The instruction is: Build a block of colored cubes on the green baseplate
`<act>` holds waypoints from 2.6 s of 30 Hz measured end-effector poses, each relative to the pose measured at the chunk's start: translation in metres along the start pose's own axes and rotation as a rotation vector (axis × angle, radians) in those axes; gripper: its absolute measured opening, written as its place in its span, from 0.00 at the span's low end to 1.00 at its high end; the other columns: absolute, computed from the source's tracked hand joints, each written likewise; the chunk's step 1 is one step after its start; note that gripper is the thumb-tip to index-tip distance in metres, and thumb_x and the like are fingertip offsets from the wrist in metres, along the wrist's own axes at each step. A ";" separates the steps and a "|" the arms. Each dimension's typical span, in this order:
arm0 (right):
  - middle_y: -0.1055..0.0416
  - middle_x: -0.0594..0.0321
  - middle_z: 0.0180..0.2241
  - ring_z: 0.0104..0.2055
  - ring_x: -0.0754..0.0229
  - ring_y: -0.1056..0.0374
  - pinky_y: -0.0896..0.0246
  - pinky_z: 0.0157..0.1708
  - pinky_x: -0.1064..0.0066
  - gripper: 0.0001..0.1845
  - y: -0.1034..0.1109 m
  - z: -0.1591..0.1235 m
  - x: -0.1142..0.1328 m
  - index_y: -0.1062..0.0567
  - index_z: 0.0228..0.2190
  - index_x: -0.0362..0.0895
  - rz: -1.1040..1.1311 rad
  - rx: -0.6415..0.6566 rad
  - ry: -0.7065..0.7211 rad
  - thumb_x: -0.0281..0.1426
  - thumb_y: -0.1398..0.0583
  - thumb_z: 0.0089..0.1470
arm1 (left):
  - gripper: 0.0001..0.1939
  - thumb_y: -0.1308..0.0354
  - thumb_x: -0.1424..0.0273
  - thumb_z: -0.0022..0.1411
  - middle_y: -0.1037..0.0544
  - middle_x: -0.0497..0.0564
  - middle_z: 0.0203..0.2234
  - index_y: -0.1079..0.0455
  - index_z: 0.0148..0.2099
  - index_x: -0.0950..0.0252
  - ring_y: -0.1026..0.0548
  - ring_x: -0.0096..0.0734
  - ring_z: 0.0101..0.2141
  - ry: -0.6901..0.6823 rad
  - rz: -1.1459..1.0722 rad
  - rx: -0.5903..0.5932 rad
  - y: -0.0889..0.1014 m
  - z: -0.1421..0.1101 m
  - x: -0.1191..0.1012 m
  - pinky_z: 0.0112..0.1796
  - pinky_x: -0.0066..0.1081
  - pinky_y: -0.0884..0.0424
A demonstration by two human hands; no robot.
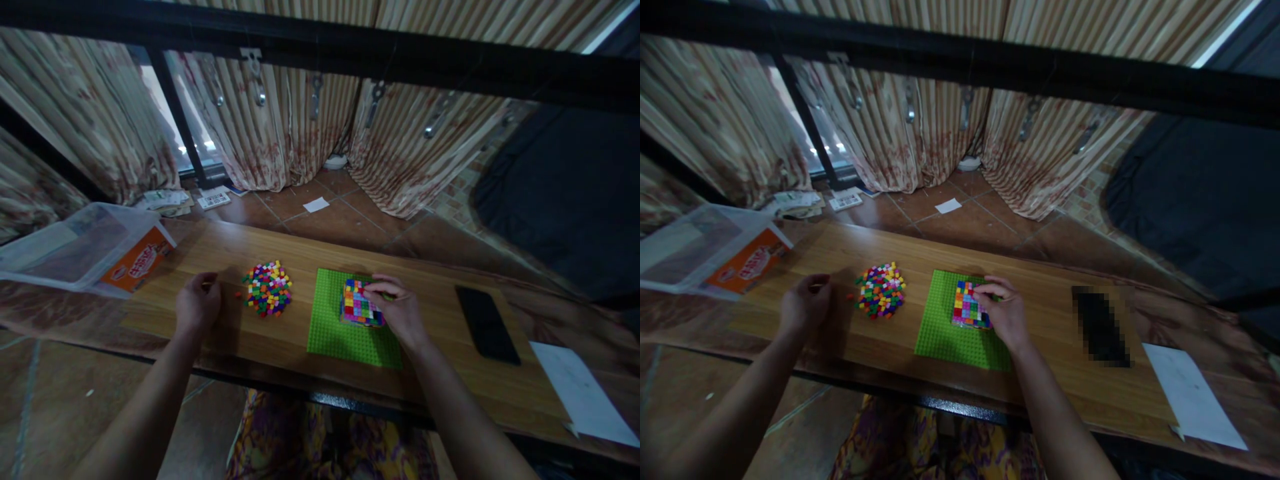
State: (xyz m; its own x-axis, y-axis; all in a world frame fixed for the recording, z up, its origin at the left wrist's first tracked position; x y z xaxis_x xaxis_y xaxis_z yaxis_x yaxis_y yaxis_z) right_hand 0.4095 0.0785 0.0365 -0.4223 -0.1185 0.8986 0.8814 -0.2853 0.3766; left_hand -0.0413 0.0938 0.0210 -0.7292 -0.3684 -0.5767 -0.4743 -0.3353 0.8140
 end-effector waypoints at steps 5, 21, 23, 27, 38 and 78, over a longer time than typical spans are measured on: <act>0.27 0.58 0.42 0.46 0.54 0.32 0.41 0.51 0.56 0.09 0.001 -0.006 0.017 0.20 0.27 0.48 -0.124 -0.016 0.110 0.39 0.36 0.50 | 0.16 0.50 0.65 0.59 0.24 0.55 0.42 0.26 0.45 0.62 0.26 0.37 0.39 -0.119 0.134 -0.058 -0.007 0.000 -0.016 0.39 0.32 0.32; 0.27 0.58 0.43 0.45 0.52 0.34 0.37 0.47 0.54 0.13 -0.006 -0.026 0.049 0.20 0.34 0.50 -0.433 -0.007 0.397 0.35 0.45 0.58 | 0.16 0.56 0.66 0.64 0.27 0.54 0.43 0.27 0.43 0.61 0.27 0.36 0.39 -0.213 0.304 -0.043 -0.017 -0.010 -0.027 0.31 0.31 0.36; 0.27 0.57 0.44 0.46 0.52 0.34 0.38 0.48 0.53 0.13 -0.001 -0.028 0.052 0.20 0.35 0.49 -0.427 -0.038 0.384 0.36 0.45 0.59 | 0.16 0.56 0.66 0.64 0.27 0.55 0.43 0.28 0.43 0.61 0.27 0.36 0.40 -0.213 0.311 -0.028 -0.018 -0.010 -0.028 0.31 0.30 0.36; 0.26 0.58 0.42 0.46 0.53 0.32 0.39 0.50 0.54 0.11 0.010 -0.044 0.072 0.22 0.39 0.50 -0.350 -0.201 0.360 0.36 0.44 0.58 | 0.16 0.57 0.66 0.65 0.28 0.56 0.44 0.29 0.44 0.62 0.27 0.37 0.41 -0.207 0.337 0.000 -0.020 -0.011 -0.028 0.32 0.30 0.36; 0.26 0.59 0.33 0.36 0.57 0.30 0.35 0.39 0.65 0.09 -0.130 -0.100 0.083 0.24 0.37 0.47 -0.183 0.182 0.206 0.33 0.44 0.58 | 0.15 0.58 0.67 0.66 0.29 0.57 0.44 0.31 0.46 0.62 0.28 0.39 0.42 -0.185 0.350 0.022 -0.023 -0.010 -0.030 0.33 0.32 0.35; 0.23 0.56 0.39 0.40 0.53 0.26 0.32 0.46 0.55 0.19 0.005 -0.064 0.023 0.21 0.37 0.45 0.281 -0.183 -0.282 0.42 0.33 0.44 | 0.14 0.57 0.66 0.65 0.29 0.56 0.44 0.32 0.44 0.61 0.27 0.40 0.40 -0.206 0.375 0.001 -0.021 -0.008 -0.031 0.31 0.34 0.36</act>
State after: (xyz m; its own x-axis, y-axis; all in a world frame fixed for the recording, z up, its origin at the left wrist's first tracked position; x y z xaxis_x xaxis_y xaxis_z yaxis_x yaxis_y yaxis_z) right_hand 0.3908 0.0130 0.0448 -0.0748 0.0419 0.9963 0.8910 -0.4459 0.0857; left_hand -0.0048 0.1057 0.0208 -0.9345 -0.2838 -0.2149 -0.1580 -0.2102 0.9648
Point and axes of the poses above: each hand's wrist, its own z-axis towards the middle knuckle, its own y-axis out of the back of the hand, x = y × z, the point moved 9 cm from there along z, towards the middle knuckle
